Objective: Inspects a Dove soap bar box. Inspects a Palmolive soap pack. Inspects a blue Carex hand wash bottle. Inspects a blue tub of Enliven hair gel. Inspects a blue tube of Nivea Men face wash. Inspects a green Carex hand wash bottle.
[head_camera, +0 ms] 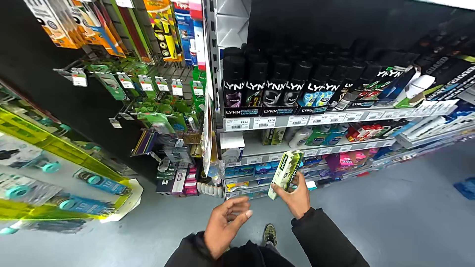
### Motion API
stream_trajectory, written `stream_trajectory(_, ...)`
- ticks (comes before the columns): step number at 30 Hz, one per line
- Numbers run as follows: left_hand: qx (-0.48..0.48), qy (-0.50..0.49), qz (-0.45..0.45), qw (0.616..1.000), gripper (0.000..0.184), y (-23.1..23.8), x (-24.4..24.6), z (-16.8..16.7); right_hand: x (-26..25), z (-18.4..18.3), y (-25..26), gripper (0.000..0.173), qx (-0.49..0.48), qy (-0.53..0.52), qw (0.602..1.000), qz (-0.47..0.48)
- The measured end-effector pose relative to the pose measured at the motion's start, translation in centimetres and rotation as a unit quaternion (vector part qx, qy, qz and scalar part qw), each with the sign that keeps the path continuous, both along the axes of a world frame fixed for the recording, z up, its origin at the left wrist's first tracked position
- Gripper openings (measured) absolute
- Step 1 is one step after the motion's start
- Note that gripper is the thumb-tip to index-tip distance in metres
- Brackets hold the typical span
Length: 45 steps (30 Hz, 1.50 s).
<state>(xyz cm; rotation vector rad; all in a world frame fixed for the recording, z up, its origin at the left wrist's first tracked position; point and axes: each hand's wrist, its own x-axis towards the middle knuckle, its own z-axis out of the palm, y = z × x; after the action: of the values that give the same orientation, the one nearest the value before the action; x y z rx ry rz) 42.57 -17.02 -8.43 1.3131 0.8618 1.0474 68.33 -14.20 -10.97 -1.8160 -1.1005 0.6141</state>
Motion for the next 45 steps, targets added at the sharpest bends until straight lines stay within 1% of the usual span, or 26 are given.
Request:
stream_trajectory(2, 0.012, 0.014, -0.013, 1.000, 0.049, 0.8, 2.7, 1.1, -0.6, 1.5, -1.8, 0.101, 0.020, -0.011, 0.999, 0.027)
stream_trajectory(4, 0.014, 0.015, -0.025, 0.999, 0.055, 1.4, 5.1, 2.3, -0.9, 2.7, -3.1, 0.102, 0.049, -0.053, 0.996, 0.054)
stream_trajectory(5, 0.013, 0.012, -0.033, 0.999, 0.055, 1.6, 5.9, 2.9, -0.9, 3.2, -3.6, 0.103, 0.060, -0.072, 0.993, 0.065)
stream_trajectory(6, 0.011, 0.004, -0.036, 0.999, 0.051, 1.7, 6.6, 3.5, -0.8, 3.8, -3.9, 0.102, 0.071, -0.087, 0.991, 0.071)
stream_trajectory(9, 0.000, -0.012, -0.020, 1.000, 0.041, 1.5, 8.1, 4.7, 0.0, 5.1, -5.0, 0.098, 0.086, -0.139, 0.985, 0.057)
stream_trajectory(12, 0.027, -0.034, -0.029, 0.999, 0.044, 1.5, 10.2, 5.6, 1.8, 6.4, -5.8, 0.099, 0.082, -0.167, 0.982, 0.038)
stream_trajectory(15, 0.055, -0.041, -0.040, 0.997, 0.047, 1.5, 12.6, 6.2, 4.3, 7.2, -6.5, 0.104, 0.093, -0.178, 0.979, 0.038)
stream_trajectory(17, 0.064, -0.043, -0.042, 0.996, 0.045, 1.4, 13.8, 6.8, 5.9, 7.6, -7.0, 0.106, 0.112, -0.154, 0.980, 0.059)
stream_trajectory(18, 0.067, -0.041, -0.040, 0.996, 0.043, 1.4, 14.5, 7.2, 6.9, 7.9, -7.2, 0.103, 0.128, -0.130, 0.980, 0.073)
stream_trajectory(21, 0.076, -0.044, -0.046, 0.995, 0.039, 1.6, 16.2, 8.0, 10.2, 8.8, -8.1, 0.078, 0.178, -0.019, 0.975, 0.135)
stream_trajectory(23, 0.081, -0.052, -0.063, 0.993, 0.039, 1.7, 16.8, 8.5, 12.0, 9.3, -8.5, 0.062, 0.202, 0.062, 0.962, 0.175)
stream_trajectory(25, 0.072, -0.067, -0.081, 0.992, 0.037, 1.9, 17.6, 8.7, 13.7, 9.3, -8.6, 0.053, 0.220, 0.131, 0.945, 0.201)
stream_trajectory(27, 0.060, -0.092, -0.080, 0.991, 0.034, 2.1, 18.7, 8.4, 15.1, 9.1, -8.8, 0.053, 0.221, 0.164, 0.937, 0.213)
stream_trajectory(29, 0.046, -0.100, -0.075, 0.991, 0.033, 1.9, 19.6, 8.2, 16.1, 9.0, -9.1, 0.053, 0.215, 0.175, 0.936, 0.215)
stream_trajectory(33, 0.039, -0.062, -0.069, 0.995, 0.043, 0.2, 20.8, 8.1, 17.4, 9.0, -9.8, 0.052, 0.198, 0.187, 0.940, 0.203)
stream_trajectory(35, 0.039, -0.065, -0.062, 0.995, 0.046, -0.1, 21.7, 7.7, 18.2, 9.0, -10.1, 0.052, 0.193, 0.196, 0.940, 0.201)
stream_trajectory(38, 0.037, -0.099, -0.046, 0.993, 0.042, 0.0, 22.9, 7.0, 19.0, 8.8, -10.4, 0.051, 0.194, 0.207, 0.937, 0.202)
stream_trajectory(40, 0.035, -0.102, -0.041, 0.993, 0.041, -0.2, 23.5, 6.9, 19.4, 8.7, -10.6, 0.049, 0.195, 0.206, 0.937, 0.202)
stream_trajectory(45, 0.036, -0.114, -0.065, 0.991, 0.040, -0.3, 23.4, 6.6, 19.1, 8.4, -11.4, 0.049, 0.204, 0.213, 0.935, 0.194)
